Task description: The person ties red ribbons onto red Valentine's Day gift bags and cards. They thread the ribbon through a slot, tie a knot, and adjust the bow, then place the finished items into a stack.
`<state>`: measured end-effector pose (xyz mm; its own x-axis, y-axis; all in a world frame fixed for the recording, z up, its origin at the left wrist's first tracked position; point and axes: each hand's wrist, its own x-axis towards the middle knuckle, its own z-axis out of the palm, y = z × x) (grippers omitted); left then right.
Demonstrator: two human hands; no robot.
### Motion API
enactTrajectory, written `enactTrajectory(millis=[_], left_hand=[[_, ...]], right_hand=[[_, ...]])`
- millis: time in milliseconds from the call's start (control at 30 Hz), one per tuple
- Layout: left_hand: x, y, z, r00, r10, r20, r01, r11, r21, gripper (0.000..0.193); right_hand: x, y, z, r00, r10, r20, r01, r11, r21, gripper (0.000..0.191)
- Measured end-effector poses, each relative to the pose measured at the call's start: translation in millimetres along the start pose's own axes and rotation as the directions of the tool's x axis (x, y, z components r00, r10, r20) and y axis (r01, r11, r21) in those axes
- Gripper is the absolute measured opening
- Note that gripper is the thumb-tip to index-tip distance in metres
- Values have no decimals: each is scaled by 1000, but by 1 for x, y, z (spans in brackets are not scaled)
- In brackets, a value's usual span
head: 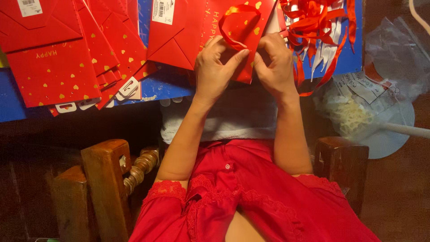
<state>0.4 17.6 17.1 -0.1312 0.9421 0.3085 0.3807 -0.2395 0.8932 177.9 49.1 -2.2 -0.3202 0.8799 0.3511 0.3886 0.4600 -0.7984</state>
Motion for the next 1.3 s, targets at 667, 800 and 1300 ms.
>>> enactTrajectory(millis=[667, 800, 1300], left_hand=[[-4, -4, 3, 974, -226, 1, 222, 959, -178, 22], [-4, -1, 2, 991, -131, -10, 130, 989, -71, 31], [-3, -8, 4, 991, -133, -14, 132, 991, -10, 21]], right_hand=[[5, 16, -7, 981, 115, 156, -130, 988, 87, 15], [5, 15, -8, 987, 58, 153, -78, 989, 126, 21], [2, 20, -7, 949, 244, 198, -294, 912, 286, 10]])
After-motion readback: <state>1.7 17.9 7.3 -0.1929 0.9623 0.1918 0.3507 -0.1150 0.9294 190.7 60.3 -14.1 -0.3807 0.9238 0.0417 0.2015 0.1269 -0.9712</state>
